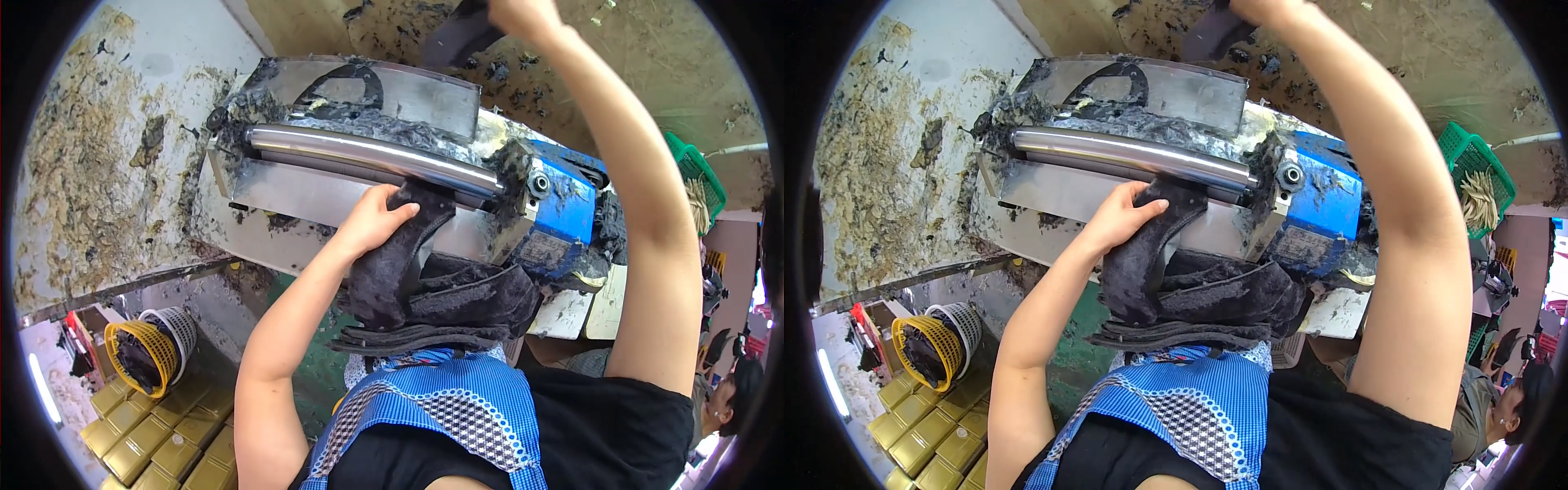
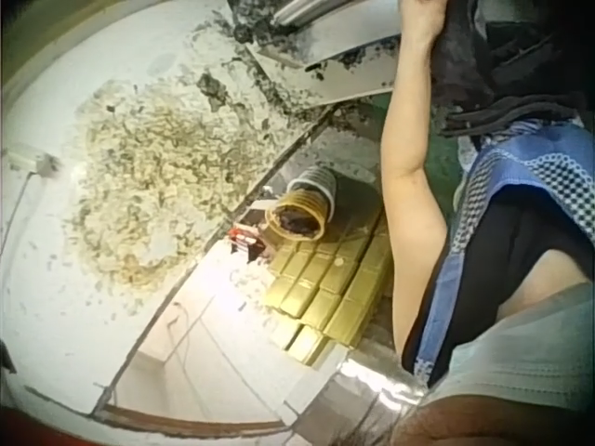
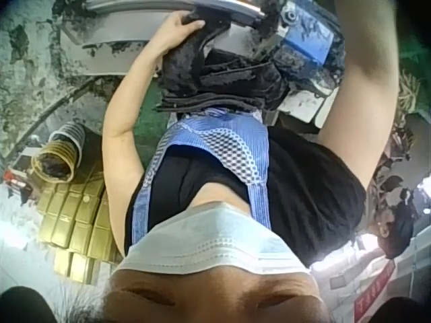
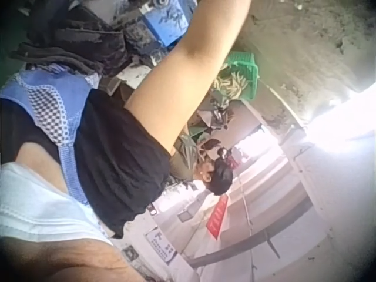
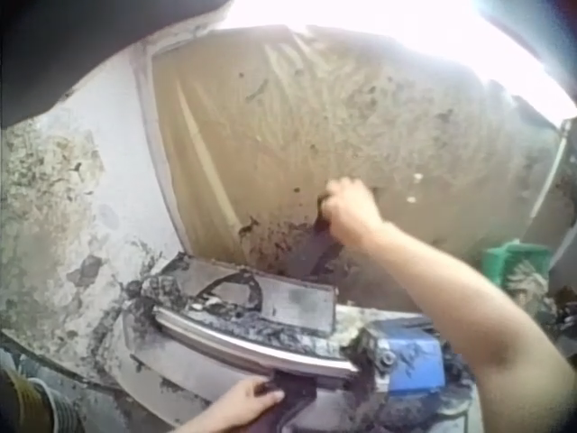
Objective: Apply adhesive to shoe upper components using a roller gluing machine and organize the processed parts into baskets.
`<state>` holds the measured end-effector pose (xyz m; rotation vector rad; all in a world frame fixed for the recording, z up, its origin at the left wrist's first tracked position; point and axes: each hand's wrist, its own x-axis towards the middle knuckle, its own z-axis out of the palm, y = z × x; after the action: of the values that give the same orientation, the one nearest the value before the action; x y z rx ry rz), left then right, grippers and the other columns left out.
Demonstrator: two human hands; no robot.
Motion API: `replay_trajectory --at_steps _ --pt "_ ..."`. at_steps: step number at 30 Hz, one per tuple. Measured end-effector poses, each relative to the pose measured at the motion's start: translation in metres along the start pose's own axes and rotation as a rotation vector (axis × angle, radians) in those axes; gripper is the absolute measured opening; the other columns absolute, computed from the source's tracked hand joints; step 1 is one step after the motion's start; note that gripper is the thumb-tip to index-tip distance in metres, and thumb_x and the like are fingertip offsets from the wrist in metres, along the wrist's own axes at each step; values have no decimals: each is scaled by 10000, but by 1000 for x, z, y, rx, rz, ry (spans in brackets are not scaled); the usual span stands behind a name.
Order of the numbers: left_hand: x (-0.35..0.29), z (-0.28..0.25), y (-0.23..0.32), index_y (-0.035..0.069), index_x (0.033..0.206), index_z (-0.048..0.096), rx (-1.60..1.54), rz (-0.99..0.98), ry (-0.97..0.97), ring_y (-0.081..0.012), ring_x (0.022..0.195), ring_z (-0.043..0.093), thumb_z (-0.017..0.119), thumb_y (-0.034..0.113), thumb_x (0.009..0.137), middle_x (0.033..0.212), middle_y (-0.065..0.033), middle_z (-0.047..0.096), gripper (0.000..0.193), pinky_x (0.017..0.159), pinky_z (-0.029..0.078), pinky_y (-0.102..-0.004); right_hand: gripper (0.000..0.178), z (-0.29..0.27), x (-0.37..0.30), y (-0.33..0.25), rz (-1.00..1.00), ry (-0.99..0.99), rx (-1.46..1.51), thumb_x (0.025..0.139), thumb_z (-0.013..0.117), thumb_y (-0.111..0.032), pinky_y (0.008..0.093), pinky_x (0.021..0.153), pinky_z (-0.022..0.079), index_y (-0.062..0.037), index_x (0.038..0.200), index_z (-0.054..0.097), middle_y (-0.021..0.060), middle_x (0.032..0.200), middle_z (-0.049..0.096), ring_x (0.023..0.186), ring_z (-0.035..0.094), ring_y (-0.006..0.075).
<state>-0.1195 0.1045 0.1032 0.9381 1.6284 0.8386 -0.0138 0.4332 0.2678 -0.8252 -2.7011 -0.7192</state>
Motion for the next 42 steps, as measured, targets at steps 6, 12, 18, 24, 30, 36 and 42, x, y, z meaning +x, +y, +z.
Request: replay_trajectory --at_steps 6,12,18,24,30,36,42 --pt "-63 7 5 26 1033 644 583 752 573 -335 947 639 804 61 815 1026 -148 632 273 833 533 -418 694 86 -85 -90 -109 -1055 646 994 424 -536 552 1210 277 -23 1434 581 221 1613 387 1465 326 478" --pt "-114 56 -8 9 1169 672 575 693 30 -312 978 638 843 263 799 1092 -121 646 481 848 521 -404 495 54 -78 -85 58 -961 791 788 717 -373 408 931 516 12 1098 738 179 1104 734 1087 668 322" --pt "-113 82 -12 34 1064 656 461 835 -110 -332 990 652 818 91 748 1070 -112 659 359 857 529 -422 459 35 -87 -81 -131 -406 579 741 731 -332 442 892 534 23 1032 729 176 1002 704 998 644 365" --pt "-146 54 18 55 1114 636 246 882 -312 -336 884 709 747 8 749 979 -110 707 385 757 588 -418 371 -20 -87 -83 -126 -199 406 779 737 -338 463 976 540 -27 982 753 129 1138 634 1135 583 339" --pt "-149 -12 52 38 1268 632 195 469 -91 -338 991 731 699 65 906 1075 -185 727 369 870 573 -373 222 -60 -72 -67 -140 -40 389 765 719 -239 456 870 547 -30 839 704 148 956 652 1029 620 353" --pt "-91 -31 -16 -36 1326 599 -43 -48 -117 -147 1075 646 680 163 996 1178 -83 707 394 963 510 -310 286 -70 -43 -52 -116 -24 292 821 673 -265 487 740 587 -17 956 627 192 928 706 868 718 393" --pt "-43 -24 -5 -53 1307 618 -65 -62 -124 -138 1068 652 685 163 987 1188 -97 712 392 954 512 -289 177 -39 -11 -15 -259 236 750 867 605 -122 535 675 562 -45 1023 574 207 798 697 769 713 405"
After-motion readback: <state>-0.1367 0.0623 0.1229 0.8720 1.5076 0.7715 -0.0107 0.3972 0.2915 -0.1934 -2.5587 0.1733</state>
